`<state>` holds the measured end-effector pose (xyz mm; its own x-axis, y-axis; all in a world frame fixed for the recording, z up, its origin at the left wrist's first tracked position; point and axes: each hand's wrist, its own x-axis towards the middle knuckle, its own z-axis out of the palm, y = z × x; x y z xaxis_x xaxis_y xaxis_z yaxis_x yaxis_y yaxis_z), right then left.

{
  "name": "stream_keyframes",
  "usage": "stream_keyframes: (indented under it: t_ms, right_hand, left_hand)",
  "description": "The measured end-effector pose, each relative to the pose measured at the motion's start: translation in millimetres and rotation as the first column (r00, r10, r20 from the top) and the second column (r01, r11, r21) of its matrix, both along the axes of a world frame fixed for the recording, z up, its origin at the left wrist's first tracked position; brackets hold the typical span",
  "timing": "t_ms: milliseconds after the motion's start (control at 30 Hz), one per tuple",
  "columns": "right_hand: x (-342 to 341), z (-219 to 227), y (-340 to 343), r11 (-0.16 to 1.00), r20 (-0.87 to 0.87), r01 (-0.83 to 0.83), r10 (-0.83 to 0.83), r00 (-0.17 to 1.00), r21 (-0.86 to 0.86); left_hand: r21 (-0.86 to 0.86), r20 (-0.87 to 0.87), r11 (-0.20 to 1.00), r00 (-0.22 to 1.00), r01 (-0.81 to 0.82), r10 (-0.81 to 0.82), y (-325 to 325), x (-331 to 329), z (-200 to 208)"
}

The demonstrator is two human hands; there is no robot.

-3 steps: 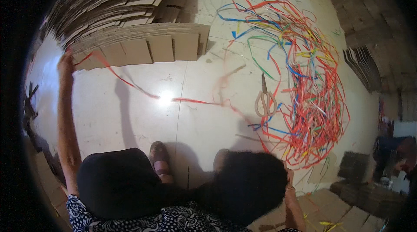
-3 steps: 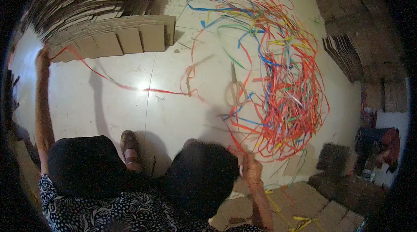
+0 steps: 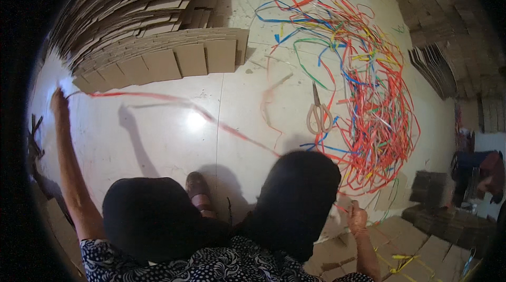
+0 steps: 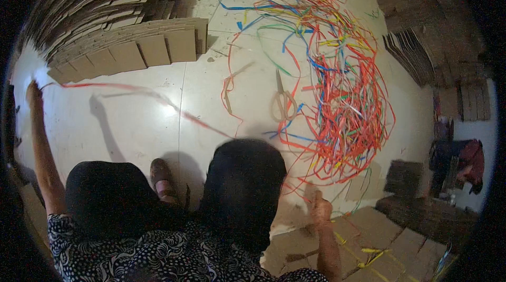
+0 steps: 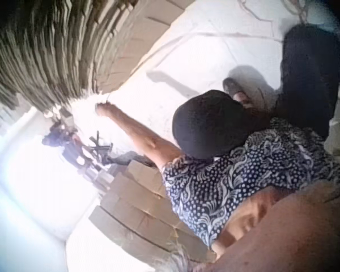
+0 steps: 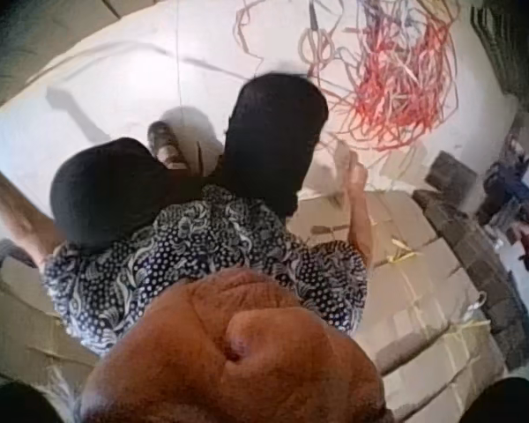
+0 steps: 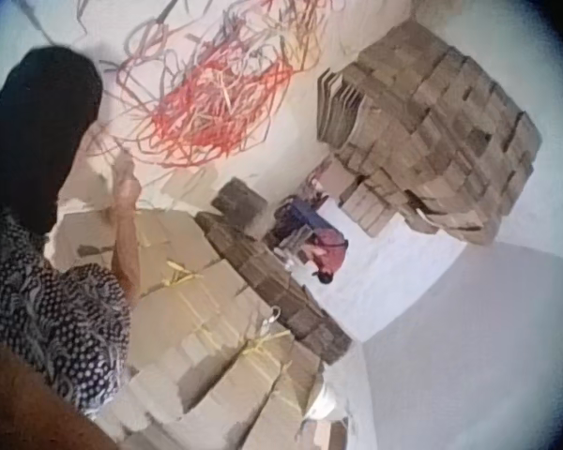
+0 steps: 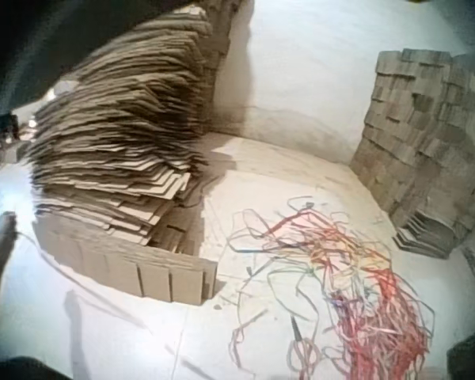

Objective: The person gathers flat cardboard pieces into a stack, aligns them, and ties the bundle with a white string. They then use a red ribbon to secure the bundle further and place it aside.

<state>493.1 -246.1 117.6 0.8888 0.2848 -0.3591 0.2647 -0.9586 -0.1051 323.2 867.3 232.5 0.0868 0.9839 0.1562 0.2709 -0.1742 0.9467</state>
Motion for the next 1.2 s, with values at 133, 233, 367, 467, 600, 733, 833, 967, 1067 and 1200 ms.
stream_keyframes:
  t_ms: [133,233,367,467,600,733,833,967,1067,1200]
  right_hand:
    - [-80,45,-83,0.948,-0.035,0.156,-0.172,0.984,-0.279]
    - [-113,48,-103,0.923,-0.105,0.271,-0.309,0.945,-0.271]
    - [-109,5,-38,0.928,-0.191,0.224,-0.288,0.938,-0.297]
    - [-168,-39,-18,0.924,-0.250,0.239,-0.317,0.915,-0.297]
    - [-240,-61,7,0.926,-0.392,0.214,-0.330,0.858,-0.312]
    - [-223,-57,21,0.947,-0.224,0.301,-0.320,0.921,-0.115]
    - [-138,-70,30,0.952,-0.005,0.294,-0.294,0.956,0.083]
    - [20,-83,76,0.935,0.231,0.103,-0.189,0.954,0.340]
    - [130,-102,114,0.882,0.405,-0.024,-0.193,0.894,0.471]
    - [235,-106,141,0.825,0.399,0.056,-0.330,0.856,0.563]
  left_hand:
    - [-0.061,-0.180,0.994,0.980,-0.095,0.083,33,3,-40]
    - [-0.039,-0.310,0.994,0.947,-0.098,0.081,37,-10,-32]
    - [0.033,-0.401,0.994,0.910,-0.105,0.109,27,-47,5]
    - [0.061,-0.468,0.997,0.881,-0.037,0.061,4,-24,12]
    - [0.096,-0.515,0.995,0.857,0.036,0.019,-27,-17,42]
    - [0.132,-0.533,0.986,0.846,0.101,-0.016,-63,-18,70]
    - [0.149,-0.531,0.979,0.846,0.139,-0.039,-95,-14,88]
    - [0.181,-0.525,0.963,0.848,0.201,-0.078,-137,-4,116]
    - [0.213,-0.535,0.945,0.839,0.249,-0.100,-169,9,141]
    - [0.254,-0.550,0.925,0.829,0.281,-0.101,-207,19,173]
